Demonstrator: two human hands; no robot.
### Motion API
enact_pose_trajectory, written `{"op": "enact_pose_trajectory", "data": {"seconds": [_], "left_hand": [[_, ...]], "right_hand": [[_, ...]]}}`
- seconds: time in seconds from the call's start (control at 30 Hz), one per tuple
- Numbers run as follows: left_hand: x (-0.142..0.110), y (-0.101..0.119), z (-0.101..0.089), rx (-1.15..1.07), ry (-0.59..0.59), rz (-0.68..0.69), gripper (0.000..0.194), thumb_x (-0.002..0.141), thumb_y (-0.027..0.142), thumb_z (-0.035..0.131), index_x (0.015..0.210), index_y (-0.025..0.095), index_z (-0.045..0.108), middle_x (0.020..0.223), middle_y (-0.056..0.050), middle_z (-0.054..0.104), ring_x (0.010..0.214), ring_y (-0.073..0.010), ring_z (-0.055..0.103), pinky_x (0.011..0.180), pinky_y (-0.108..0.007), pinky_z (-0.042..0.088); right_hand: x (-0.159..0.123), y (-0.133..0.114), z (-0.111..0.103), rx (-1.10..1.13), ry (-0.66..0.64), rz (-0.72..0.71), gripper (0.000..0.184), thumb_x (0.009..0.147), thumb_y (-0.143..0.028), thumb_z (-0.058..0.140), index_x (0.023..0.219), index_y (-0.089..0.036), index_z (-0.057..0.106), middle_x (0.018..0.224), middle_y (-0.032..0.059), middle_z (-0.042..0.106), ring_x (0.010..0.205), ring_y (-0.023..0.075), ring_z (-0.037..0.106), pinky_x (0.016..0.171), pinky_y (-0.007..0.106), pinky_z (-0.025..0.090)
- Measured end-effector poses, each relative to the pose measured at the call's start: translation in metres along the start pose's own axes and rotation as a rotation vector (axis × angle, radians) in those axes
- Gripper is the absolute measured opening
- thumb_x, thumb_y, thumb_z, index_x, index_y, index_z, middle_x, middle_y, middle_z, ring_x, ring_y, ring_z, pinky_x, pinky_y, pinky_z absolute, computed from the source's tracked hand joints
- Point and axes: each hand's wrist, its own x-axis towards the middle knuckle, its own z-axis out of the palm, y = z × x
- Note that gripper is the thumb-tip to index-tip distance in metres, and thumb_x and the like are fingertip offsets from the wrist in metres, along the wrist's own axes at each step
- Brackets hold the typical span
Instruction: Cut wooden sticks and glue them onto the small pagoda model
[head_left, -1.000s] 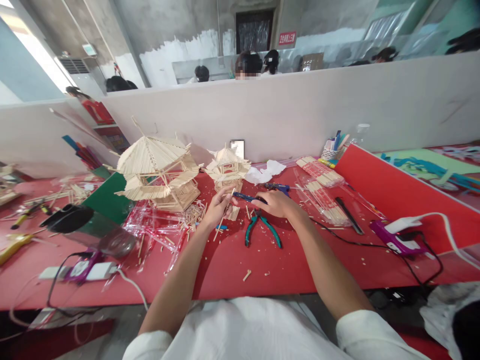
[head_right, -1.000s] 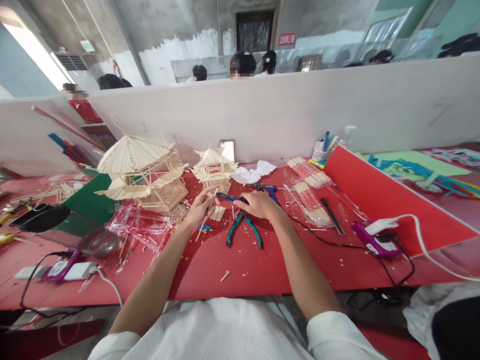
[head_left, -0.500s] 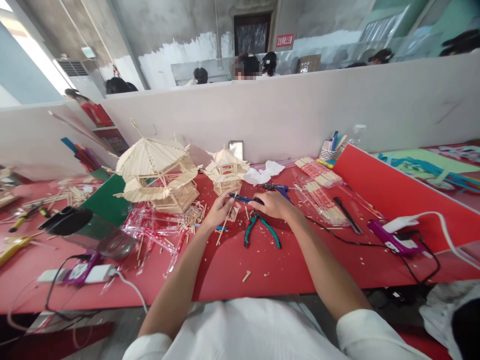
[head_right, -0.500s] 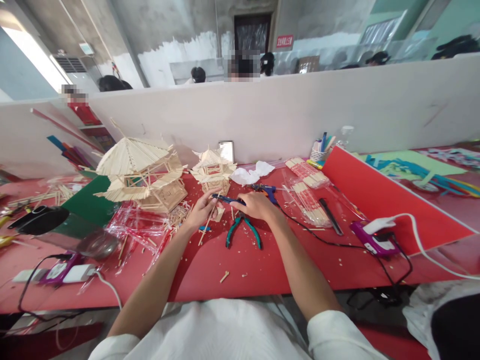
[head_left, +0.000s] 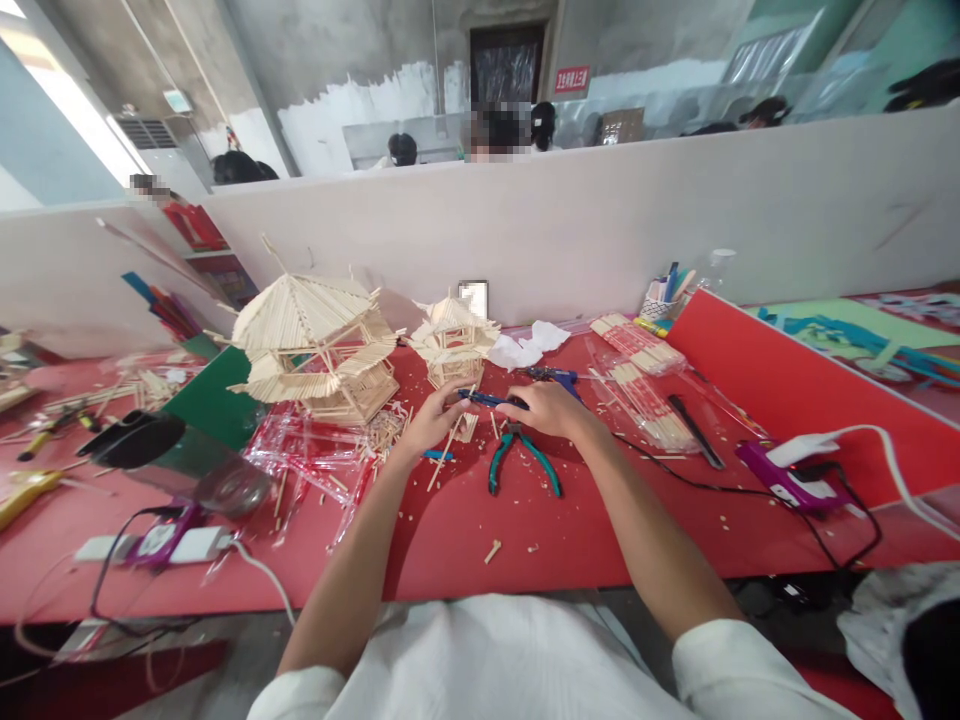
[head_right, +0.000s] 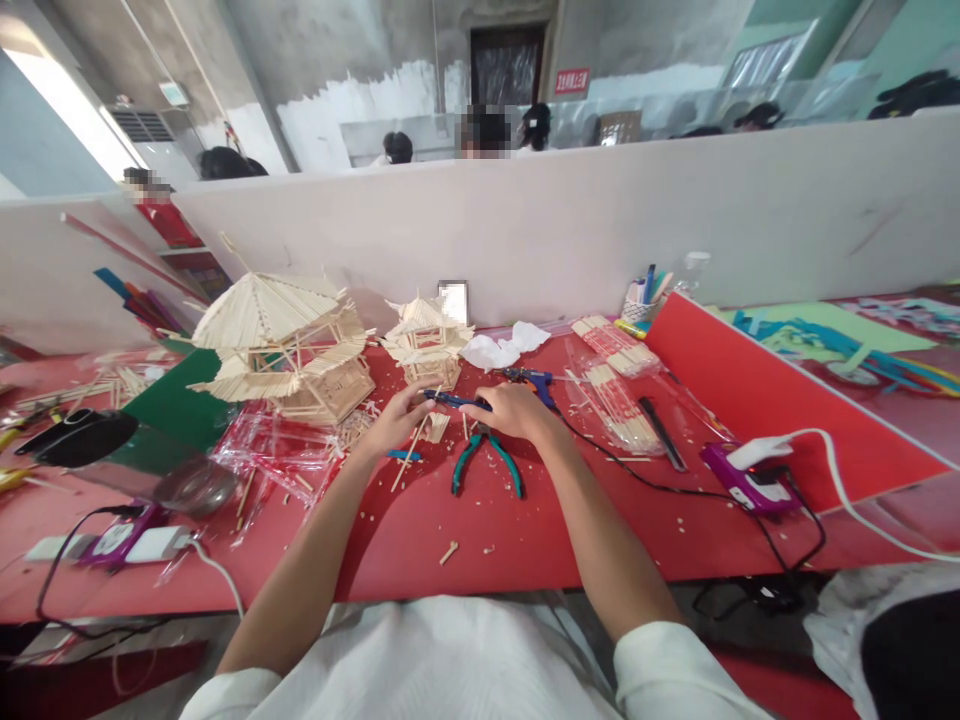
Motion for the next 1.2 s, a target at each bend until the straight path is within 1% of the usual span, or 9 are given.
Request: {"op": "enact_pose_trajectory", "data": {"seconds": [0.17, 0.27, 0.43, 0.5, 0.57, 0.7, 0.77, 1.03, 1.2], "left_hand": [[-0.003, 0.004, -0.002, 0.133, 0.029, 0.033, 0.047, 0.092, 0.039, 0.059, 0.136, 0.023, 0.057, 0.135, -0.012, 0.058, 0.064, -0.0098, 0.061, 0.055, -0.025, 0.057], [-0.004, 0.004, -0.002, 0.203, 0.047, 0.064, 0.046, 0.093, 0.037, 0.058, 0.136, 0.022, 0.058, 0.139, -0.013, 0.057, 0.076, -0.0144, 0.066, 0.060, -0.027, 0.058], [-0.003, 0.005, -0.004, 0.299, 0.043, 0.123, 0.042, 0.093, 0.031, 0.058, 0.133, 0.020, 0.061, 0.139, -0.013, 0.059, 0.107, -0.0226, 0.065, 0.084, -0.032, 0.058], [-0.004, 0.006, -0.005, 0.308, 0.039, 0.114, 0.041, 0.092, 0.028, 0.058, 0.131, 0.020, 0.063, 0.138, -0.013, 0.060, 0.107, -0.0229, 0.066, 0.081, -0.031, 0.058], [-0.004, 0.007, -0.004, 0.289, 0.036, 0.096, 0.040, 0.091, 0.028, 0.058, 0.130, 0.019, 0.064, 0.138, -0.013, 0.060, 0.099, -0.0217, 0.068, 0.075, -0.030, 0.059], [-0.004, 0.009, -0.003, 0.242, 0.017, 0.063, 0.043, 0.090, 0.026, 0.059, 0.132, 0.019, 0.062, 0.137, -0.013, 0.060, 0.076, -0.0144, 0.068, 0.069, -0.029, 0.059], [-0.005, 0.011, -0.002, 0.230, 0.024, 0.057, 0.043, 0.089, 0.025, 0.059, 0.132, 0.018, 0.061, 0.135, -0.013, 0.061, 0.073, -0.0129, 0.067, 0.069, -0.028, 0.059], [-0.005, 0.015, 0.000, 0.193, 0.065, 0.047, 0.044, 0.087, 0.028, 0.062, 0.130, 0.017, 0.062, 0.128, -0.013, 0.064, 0.081, -0.0172, 0.068, 0.070, -0.030, 0.060], [-0.004, 0.011, -0.003, 0.214, 0.073, 0.086, 0.041, 0.087, 0.030, 0.063, 0.126, 0.016, 0.063, 0.129, -0.013, 0.063, 0.099, -0.0220, 0.067, 0.084, -0.034, 0.058]], "right_hand": [[0.000, -0.001, 0.000, -0.008, -0.011, -0.001, 0.050, 0.099, -0.060, 0.040, 0.095, -0.019, 0.069, 0.093, 0.0107, 0.076, 0.091, 0.0264, 0.070, 0.071, 0.028, 0.037], [0.000, -0.001, 0.001, -0.017, -0.013, 0.001, 0.051, 0.099, -0.061, 0.040, 0.094, -0.019, 0.069, 0.093, 0.0106, 0.076, 0.091, 0.0269, 0.070, 0.070, 0.028, 0.037], [0.001, -0.002, 0.002, -0.026, -0.018, 0.002, 0.053, 0.098, -0.063, 0.040, 0.100, -0.019, 0.070, 0.096, 0.0118, 0.076, 0.095, 0.0285, 0.070, 0.072, 0.029, 0.039], [0.001, -0.002, 0.003, -0.033, -0.023, 0.006, 0.053, 0.098, -0.063, 0.041, 0.103, -0.019, 0.071, 0.098, 0.0126, 0.076, 0.097, 0.0294, 0.069, 0.073, 0.029, 0.039], [0.001, -0.003, 0.003, -0.040, -0.028, 0.008, 0.054, 0.098, -0.063, 0.040, 0.103, -0.019, 0.071, 0.099, 0.0129, 0.076, 0.098, 0.0294, 0.069, 0.074, 0.029, 0.040], [0.001, -0.003, 0.003, -0.045, -0.034, 0.004, 0.053, 0.098, -0.062, 0.040, 0.103, -0.019, 0.071, 0.100, 0.0129, 0.076, 0.097, 0.0289, 0.070, 0.073, 0.029, 0.040], [0.001, -0.003, 0.002, -0.037, -0.037, 0.005, 0.054, 0.098, -0.063, 0.040, 0.103, -0.020, 0.071, 0.100, 0.0126, 0.076, 0.097, 0.0290, 0.070, 0.073, 0.029, 0.040], [0.000, -0.004, 0.001, -0.030, -0.024, 0.001, 0.053, 0.098, -0.064, 0.040, 0.102, -0.020, 0.069, 0.097, 0.0114, 0.076, 0.097, 0.0286, 0.069, 0.073, 0.029, 0.038], [0.000, -0.007, -0.002, -0.025, -0.026, -0.008, 0.051, 0.098, -0.062, 0.040, 0.096, -0.020, 0.068, 0.094, 0.0103, 0.075, 0.091, 0.0265, 0.069, 0.070, 0.028, 0.036]]}}
